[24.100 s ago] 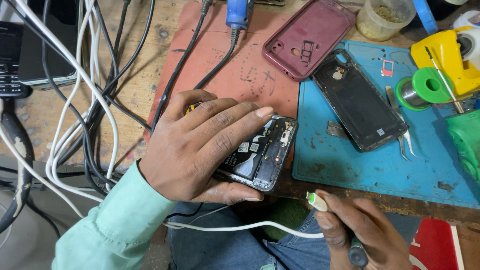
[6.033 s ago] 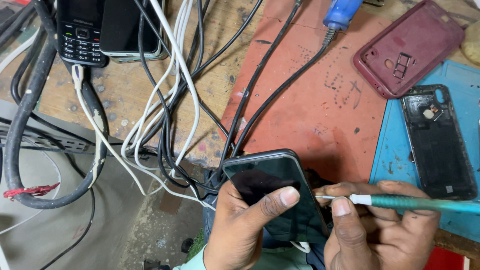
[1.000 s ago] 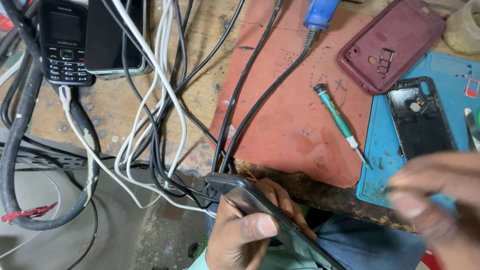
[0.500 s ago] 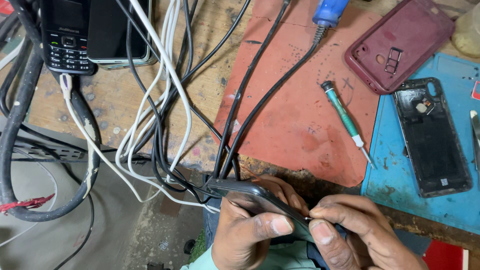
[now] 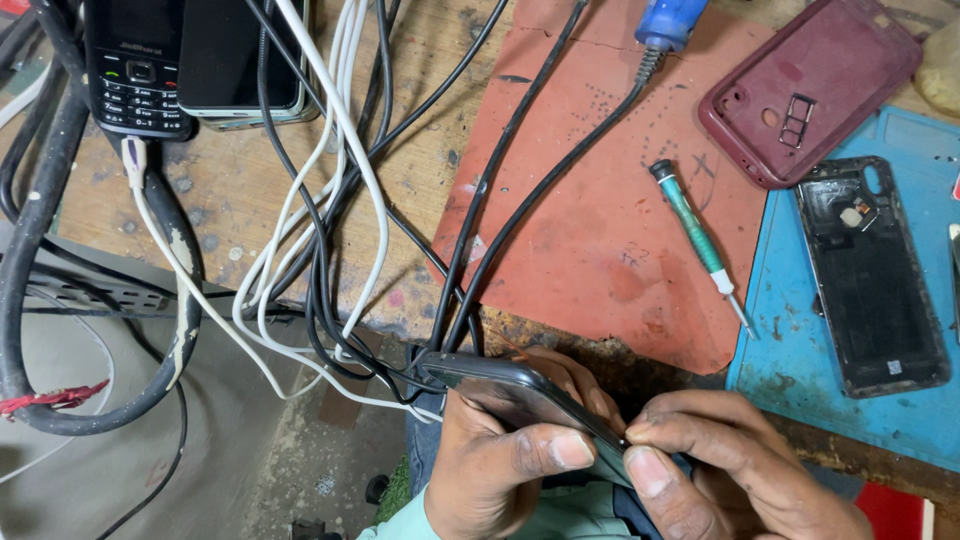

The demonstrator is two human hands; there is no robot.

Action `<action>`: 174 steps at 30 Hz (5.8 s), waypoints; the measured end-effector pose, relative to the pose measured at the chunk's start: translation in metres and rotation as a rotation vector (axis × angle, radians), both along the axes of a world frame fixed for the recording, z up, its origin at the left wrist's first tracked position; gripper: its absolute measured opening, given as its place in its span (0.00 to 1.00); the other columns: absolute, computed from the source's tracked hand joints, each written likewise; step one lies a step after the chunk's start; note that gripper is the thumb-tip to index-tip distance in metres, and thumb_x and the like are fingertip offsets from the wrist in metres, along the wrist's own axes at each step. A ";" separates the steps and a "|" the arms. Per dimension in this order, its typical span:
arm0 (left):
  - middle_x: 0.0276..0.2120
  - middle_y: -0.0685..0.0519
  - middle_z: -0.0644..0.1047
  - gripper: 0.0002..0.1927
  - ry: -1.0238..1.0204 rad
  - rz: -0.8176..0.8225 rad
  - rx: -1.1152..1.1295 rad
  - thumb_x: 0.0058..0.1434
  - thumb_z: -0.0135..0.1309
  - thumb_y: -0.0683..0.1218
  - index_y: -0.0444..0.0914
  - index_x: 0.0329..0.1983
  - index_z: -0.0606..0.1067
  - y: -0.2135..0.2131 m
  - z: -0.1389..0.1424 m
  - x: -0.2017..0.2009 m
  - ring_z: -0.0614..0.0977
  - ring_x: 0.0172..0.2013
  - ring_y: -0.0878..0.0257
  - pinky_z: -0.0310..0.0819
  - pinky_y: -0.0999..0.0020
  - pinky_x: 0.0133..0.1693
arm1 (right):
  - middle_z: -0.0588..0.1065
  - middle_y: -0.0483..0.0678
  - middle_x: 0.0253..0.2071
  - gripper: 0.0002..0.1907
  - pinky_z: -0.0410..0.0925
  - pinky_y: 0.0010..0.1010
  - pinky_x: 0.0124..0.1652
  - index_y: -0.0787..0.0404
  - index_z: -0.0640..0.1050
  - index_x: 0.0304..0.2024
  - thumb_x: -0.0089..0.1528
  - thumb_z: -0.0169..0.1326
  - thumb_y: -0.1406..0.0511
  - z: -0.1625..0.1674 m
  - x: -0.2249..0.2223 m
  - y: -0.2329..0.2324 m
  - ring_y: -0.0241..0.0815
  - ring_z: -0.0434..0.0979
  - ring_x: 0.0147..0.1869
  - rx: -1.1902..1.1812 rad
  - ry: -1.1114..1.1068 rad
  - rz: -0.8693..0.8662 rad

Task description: The person uses a screwdriver to pry and adjust the edges of a disassembled smartphone, then connects a USB cable to test charging. The phone screen lights up and shows a charging indicator. The person continues to pry along the seam with the screwdriver and tweezers while the device remains powered on.

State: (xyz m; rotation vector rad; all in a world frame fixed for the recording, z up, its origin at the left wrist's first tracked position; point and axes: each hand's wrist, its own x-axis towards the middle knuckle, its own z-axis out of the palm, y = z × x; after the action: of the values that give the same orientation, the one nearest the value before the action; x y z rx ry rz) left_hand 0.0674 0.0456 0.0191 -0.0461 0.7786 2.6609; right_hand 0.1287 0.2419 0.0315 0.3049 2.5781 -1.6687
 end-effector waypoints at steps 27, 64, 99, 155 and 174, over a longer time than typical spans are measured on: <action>0.34 0.41 0.80 0.13 -0.048 0.002 -0.029 0.52 0.67 0.41 0.28 0.34 0.79 0.002 0.001 0.002 0.82 0.38 0.52 0.77 0.57 0.45 | 0.78 0.48 0.45 0.16 0.77 0.32 0.48 0.51 0.80 0.50 0.58 0.64 0.64 0.006 0.004 -0.020 0.40 0.84 0.49 0.368 0.478 0.056; 0.32 0.41 0.79 0.14 -0.085 0.023 -0.032 0.49 0.68 0.42 0.28 0.33 0.78 0.005 0.001 0.001 0.82 0.36 0.52 0.77 0.57 0.43 | 0.79 0.47 0.44 0.18 0.77 0.31 0.47 0.54 0.80 0.50 0.57 0.67 0.65 0.011 -0.010 -0.020 0.39 0.85 0.46 0.366 0.510 0.130; 0.32 0.40 0.78 0.13 -0.082 0.022 0.010 0.48 0.68 0.41 0.28 0.30 0.78 0.006 -0.003 0.001 0.81 0.36 0.50 0.77 0.53 0.44 | 0.78 0.48 0.46 0.11 0.77 0.29 0.46 0.56 0.81 0.46 0.63 0.60 0.60 -0.013 0.002 -0.009 0.38 0.82 0.47 0.296 0.429 0.096; 0.48 0.39 0.80 0.17 0.473 -0.330 0.404 0.71 0.56 0.50 0.30 0.48 0.80 -0.010 -0.037 -0.011 0.83 0.47 0.47 0.77 0.55 0.51 | 0.81 0.51 0.43 0.10 0.79 0.32 0.50 0.61 0.82 0.47 0.63 0.61 0.67 -0.075 0.048 0.072 0.41 0.85 0.48 -0.123 0.283 0.387; 0.53 0.44 0.73 0.16 0.987 -0.475 0.153 0.77 0.47 0.50 0.33 0.57 0.73 -0.010 0.025 -0.066 0.78 0.53 0.49 0.72 0.59 0.57 | 0.80 0.44 0.44 0.14 0.76 0.26 0.51 0.51 0.80 0.52 0.63 0.61 0.65 -0.073 0.057 0.115 0.33 0.84 0.49 0.171 0.134 0.341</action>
State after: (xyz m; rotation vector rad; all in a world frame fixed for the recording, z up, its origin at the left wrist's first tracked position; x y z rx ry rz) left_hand 0.0017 0.0356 0.0441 1.3790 0.7000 2.1585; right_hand 0.1854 0.3565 -0.0416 -0.2383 2.6795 -1.3987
